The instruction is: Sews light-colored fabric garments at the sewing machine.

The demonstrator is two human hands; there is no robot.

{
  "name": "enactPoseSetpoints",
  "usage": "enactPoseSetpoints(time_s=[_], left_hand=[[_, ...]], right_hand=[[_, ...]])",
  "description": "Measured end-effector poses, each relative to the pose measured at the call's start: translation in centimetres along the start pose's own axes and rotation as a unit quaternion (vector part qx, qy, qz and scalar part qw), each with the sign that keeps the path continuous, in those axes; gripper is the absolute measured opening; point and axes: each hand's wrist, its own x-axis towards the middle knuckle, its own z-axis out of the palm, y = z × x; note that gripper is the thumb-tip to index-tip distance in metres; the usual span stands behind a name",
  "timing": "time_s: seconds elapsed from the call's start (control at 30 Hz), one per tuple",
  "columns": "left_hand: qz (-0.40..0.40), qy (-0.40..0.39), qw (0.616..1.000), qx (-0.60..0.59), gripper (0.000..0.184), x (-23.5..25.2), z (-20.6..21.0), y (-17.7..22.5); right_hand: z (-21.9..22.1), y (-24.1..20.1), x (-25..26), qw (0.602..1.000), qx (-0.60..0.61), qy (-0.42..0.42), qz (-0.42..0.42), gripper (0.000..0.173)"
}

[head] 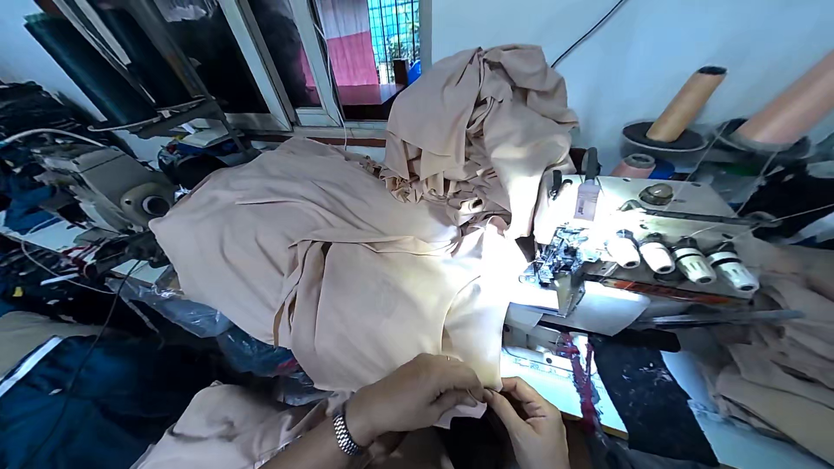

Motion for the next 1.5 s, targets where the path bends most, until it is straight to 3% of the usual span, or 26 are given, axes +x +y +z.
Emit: enactPoseSetpoints(time_s=[0.2, 0.53, 0.7, 0.73, 0.8, 0.97, 1.1, 1.27, 1.5], left_hand=[[-0.03, 0.105, 0.991, -0.071, 0.019, 1.3, -1.0, -0.5], [-0.083, 0.118, 0.982, -0.122, 0.02, 1.7, -0.9, -0.9], [-0.083, 0.181, 0.974, -0.106, 0.012, 2.8, -2.9, -0.4], [-0.069, 0.198, 0.973, -0.1, 0.009, 3.0, -3.6, -0.4], [-0.044, 0.22, 0.971, -0.089, 0.007, 3.4, -4.9, -0.4], [-0.038, 0.25, 0.963, -0.094, 0.007, 3.7, -7.0, -0.2], [-0.054, 0.26, 0.96, -0.085, 0.007, 3.8, -7.5, -0.2], [-0.041, 0.237, 0.971, 0.011, 0.013, 6.0, -8.7, 0.3], [0.067, 0.198, 0.975, -0.08, 0.015, 12.7, -8.6, 3.1]], right_hand=[[1.4, -2.3, 1.5, 0.998, 0.051, -0.011, -0.046, 0.015], [1.6, -1.4, 1.9, 0.995, 0.048, -0.034, -0.084, 0.017], [2.5, 0.3, 3.0, 0.976, 0.079, -0.05, -0.197, 0.01], [2.6, 0.9, 3.2, 0.973, 0.068, -0.064, -0.212, 0.017], [3.0, 2.3, 3.3, 0.974, 0.057, -0.077, -0.204, 0.023], [3.6, 3.1, 2.7, 0.988, 0.045, -0.043, -0.138, 0.009], [3.4, 2.1, 2.7, 0.992, 0.053, -0.018, -0.111, 0.008], [2.4, -1.1, 3.1, 0.991, 0.096, -0.004, -0.092, 0.006], [-1.6, -6.0, 2.7, 0.972, 0.085, 0.015, -0.218, 0.009]])
